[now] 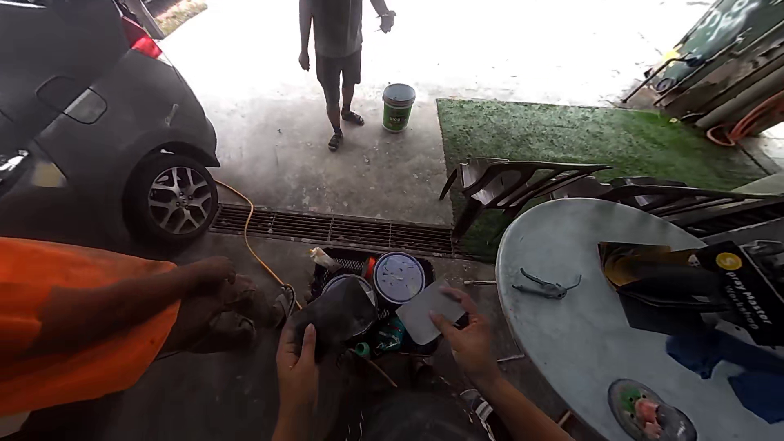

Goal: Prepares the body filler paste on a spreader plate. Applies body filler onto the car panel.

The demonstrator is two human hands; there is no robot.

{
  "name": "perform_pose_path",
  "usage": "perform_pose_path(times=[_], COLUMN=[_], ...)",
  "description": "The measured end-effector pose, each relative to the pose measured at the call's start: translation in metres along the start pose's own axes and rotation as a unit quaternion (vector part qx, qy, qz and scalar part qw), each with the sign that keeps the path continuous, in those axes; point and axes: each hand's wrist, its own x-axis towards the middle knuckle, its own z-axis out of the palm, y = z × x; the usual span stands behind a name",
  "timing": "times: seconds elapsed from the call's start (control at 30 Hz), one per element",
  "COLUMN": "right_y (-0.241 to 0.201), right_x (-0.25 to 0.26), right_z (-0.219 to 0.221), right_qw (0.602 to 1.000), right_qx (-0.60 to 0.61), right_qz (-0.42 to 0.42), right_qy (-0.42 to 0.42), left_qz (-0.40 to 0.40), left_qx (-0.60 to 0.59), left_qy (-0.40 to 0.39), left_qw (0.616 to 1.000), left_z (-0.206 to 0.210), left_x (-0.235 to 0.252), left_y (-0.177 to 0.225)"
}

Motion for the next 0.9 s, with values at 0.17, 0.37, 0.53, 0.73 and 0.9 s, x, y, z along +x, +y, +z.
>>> perform_pose_path(times=[0.17, 0.37, 0.53, 0.73, 0.9], right_y=[0.005, 0.015, 0.016, 0.016, 0.021], right_x=[-0.019, -0.062, -0.085, -0.072, -0.051], right_z=[-0.028, -0.027, -0.013, -0.012, -0.005], right_qw=[0.990, 0.951, 0.935, 0.942, 0.954], right_qx=[-0.034, 0.006, 0.034, 0.039, 0.039], right_qz=[0.102, 0.243, 0.275, 0.267, 0.244], right_qy=[0.087, 0.190, 0.221, 0.201, 0.172], left_qz=[-0.109, -0.166, -0.134, -0.077, -0.027], left_qx=[0.082, 0.343, 0.507, 0.656, 0.738], left_qy=[-0.042, -0.111, -0.195, -0.252, -0.228], left_qw=[0.990, 0.918, 0.829, 0.707, 0.635], left_z=[-0.082, -0.098, -0.069, -0.032, -0.022], left_x=[0.041, 0.091, 0.123, 0.119, 0.109], left_y=[-0.003, -0.019, -0.041, -0.061, -0.055])
